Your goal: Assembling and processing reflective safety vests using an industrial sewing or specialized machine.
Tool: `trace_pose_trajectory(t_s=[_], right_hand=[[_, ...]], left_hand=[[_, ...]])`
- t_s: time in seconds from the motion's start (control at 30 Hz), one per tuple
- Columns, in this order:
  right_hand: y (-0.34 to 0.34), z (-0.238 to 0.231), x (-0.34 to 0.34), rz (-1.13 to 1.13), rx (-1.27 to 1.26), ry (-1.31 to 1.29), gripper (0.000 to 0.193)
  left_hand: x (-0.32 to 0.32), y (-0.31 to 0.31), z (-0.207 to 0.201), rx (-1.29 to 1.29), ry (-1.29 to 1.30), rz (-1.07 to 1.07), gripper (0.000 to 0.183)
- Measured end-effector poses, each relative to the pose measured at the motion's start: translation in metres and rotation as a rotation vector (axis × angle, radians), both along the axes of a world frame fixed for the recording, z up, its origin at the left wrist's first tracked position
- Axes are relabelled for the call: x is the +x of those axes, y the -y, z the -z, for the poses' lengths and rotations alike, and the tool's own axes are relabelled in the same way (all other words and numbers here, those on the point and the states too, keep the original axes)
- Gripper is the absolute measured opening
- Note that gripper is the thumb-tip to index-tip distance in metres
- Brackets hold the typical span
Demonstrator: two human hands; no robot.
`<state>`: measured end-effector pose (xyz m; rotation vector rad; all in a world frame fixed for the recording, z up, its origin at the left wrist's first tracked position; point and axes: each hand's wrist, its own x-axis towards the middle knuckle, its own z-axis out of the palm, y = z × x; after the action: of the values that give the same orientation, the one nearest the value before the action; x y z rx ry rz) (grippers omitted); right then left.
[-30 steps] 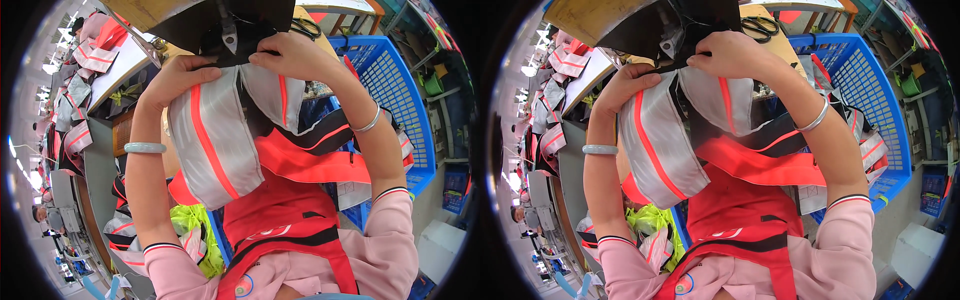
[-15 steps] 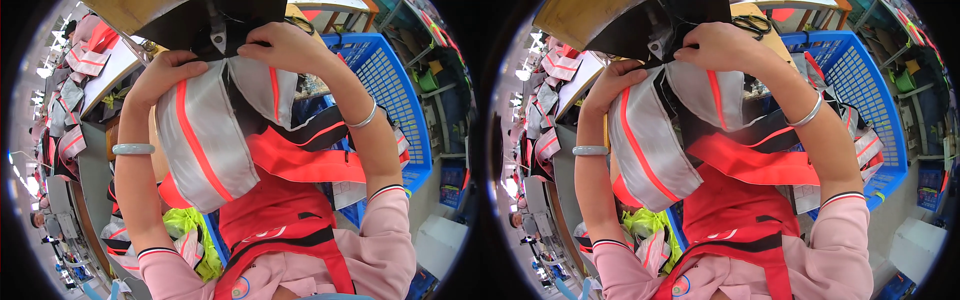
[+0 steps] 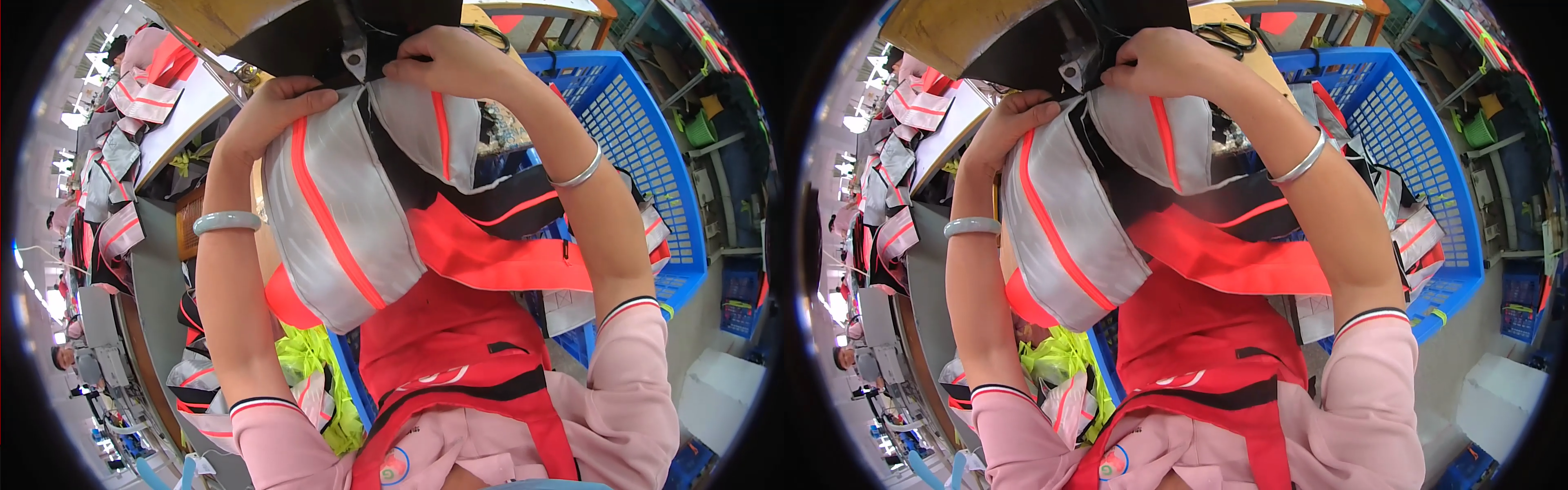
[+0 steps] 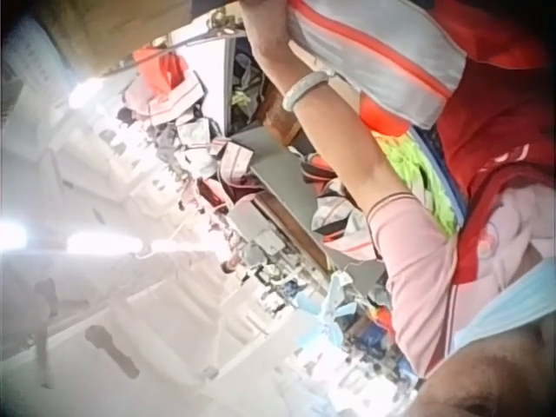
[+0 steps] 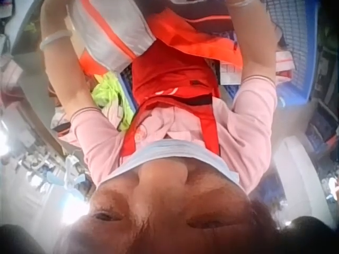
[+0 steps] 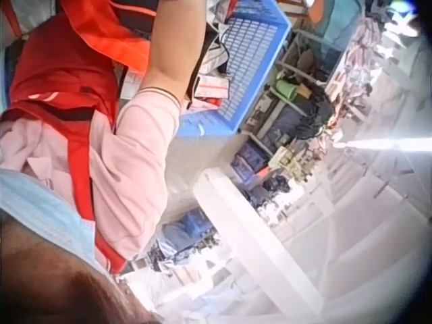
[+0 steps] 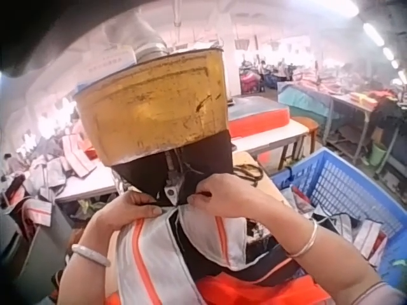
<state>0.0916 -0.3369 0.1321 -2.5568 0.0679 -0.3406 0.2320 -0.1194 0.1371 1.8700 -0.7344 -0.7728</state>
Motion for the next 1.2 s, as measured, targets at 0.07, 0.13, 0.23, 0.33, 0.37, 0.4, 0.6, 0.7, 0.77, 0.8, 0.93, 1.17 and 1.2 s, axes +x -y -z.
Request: trace_pose_trajectory(t_s=[0.07, 0.13, 0.23, 0.33, 0.37, 0.4, 0.6, 0.7, 0.77, 0.8, 0.93, 1.17, 1.2], right_hand=[[-0.003, -0.002, -0.005, 0.023, -0.005, 0.019, 0.035], [-0.007, -0.006, -0.01, 0.042, 0.054, -0.047, 0.038], [-0.011, -0.005, -0.015, 0.041, 0.049, 0.011, 0.038], [-0.011, 0.007, -0.023, 0.026, 0.031, 0.094, 0.033], [-0.01, 0.01, -0.027, 0.012, 0.063, 0.074, 0.032], [-0.01, 0.012, -0.027, 0.015, 0.062, 0.081, 0.032], [-0.011, 0.009, -0.02, 0.026, 0.095, 0.036, 0.033], [-0.007, 0.012, -0.015, 0.016, 0.072, 0.051, 0.033], [-0.004, 0.012, -0.014, 0.025, 0.136, 0.032, 0.038], [-0.005, 0.011, -0.014, 0.028, 0.14, 0.025, 0.038], [-0.01, 0.003, -0.011, 0.031, 0.106, 0.003, 0.038], [0.099, 0.02, -0.052, 0.09, 0.286, -0.041, 0.027], [0.071, 0.012, -0.075, 0.044, 0.234, -0.127, 0.028]], left_hand=[[0.001, -0.002, 0.001, 0.011, -0.02, 0.015, 0.048], [-0.001, -0.005, 0.004, -0.037, 0.002, -0.028, 0.054], [-0.003, -0.011, 0.005, -0.022, 0.001, -0.021, 0.055], [-0.013, -0.013, 0.006, -0.046, -0.036, 0.067, 0.048], [-0.018, -0.012, 0.008, -0.053, 0.008, 0.103, 0.043], [-0.025, -0.012, 0.007, -0.078, -0.004, 0.074, 0.042], [-0.018, -0.013, 0.004, -0.032, 0.018, 0.055, 0.042], [-0.013, -0.01, 0.005, -0.022, 0.013, 0.069, 0.042], [-0.012, -0.008, 0.007, -0.011, 0.083, 0.042, 0.043], [-0.01, -0.008, 0.006, -0.007, 0.075, 0.044, 0.043], [-0.007, -0.011, 0.001, -0.046, -0.017, 0.042, 0.044], [0.012, -0.08, 0.003, -0.145, 0.051, -0.138, 0.014], [-0.003, -0.089, 0.007, -0.129, 0.079, -0.123, 0.012]])
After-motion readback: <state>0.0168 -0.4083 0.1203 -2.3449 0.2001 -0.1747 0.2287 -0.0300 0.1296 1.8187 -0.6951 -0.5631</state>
